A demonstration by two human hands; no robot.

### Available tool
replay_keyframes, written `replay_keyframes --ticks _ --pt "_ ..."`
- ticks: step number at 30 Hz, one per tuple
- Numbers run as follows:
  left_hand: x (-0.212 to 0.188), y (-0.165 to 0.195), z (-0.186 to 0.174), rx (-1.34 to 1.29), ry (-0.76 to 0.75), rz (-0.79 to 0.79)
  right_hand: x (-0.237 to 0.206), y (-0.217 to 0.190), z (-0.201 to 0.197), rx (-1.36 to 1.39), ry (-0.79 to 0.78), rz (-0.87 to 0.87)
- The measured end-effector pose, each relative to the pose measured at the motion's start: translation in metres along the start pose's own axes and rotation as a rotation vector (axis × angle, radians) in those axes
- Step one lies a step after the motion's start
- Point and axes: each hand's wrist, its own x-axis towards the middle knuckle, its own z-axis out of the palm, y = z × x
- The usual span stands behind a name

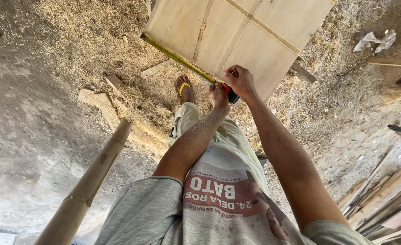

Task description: The person hammers a thin wooden strip onto a large wood panel on a workbench, then uses a tape measure to take repeated measurements along the panel's edges and marks positions on the wood. They reposition the tape measure several times to measure different sections of the panel.

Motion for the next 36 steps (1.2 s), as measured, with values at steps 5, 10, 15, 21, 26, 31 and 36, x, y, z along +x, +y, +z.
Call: replay_keyframes --ticks 5,10,15,21,26,31,36 --pt "0.007 -0.001 -0.002 0.008 0.013 -0.016 -0.003 0.002 0.001 0.023 0.013 0.019" --pt "0.005 -0.009 -0.003 0.060 0.004 0.002 -0.002 0.004 0.003 0.018 0.055 -0.009" --pt "-0.001 -0.012 -0.001 0.027 -0.036 -0.007 -0.003 0.008 0.004 0.038 0.060 0.041" --pt "0.000 -0.010 -0.002 0.043 -0.023 0.035 -0.001 0.013 0.002 0.030 0.052 0.038" --pt "-0.001 -0.016 -0.019 0.167 -0.055 0.174 0.000 0.016 -0.002 0.050 0.053 0.055" --pt "0.012 0.002 -0.047 0.743 -0.122 0.671 -0.006 0.020 -0.018 0.106 0.324 0.163" --pt "0.034 0.054 -0.061 1.171 -0.283 1.019 -0.017 0.045 -0.039 0.135 0.481 0.144"
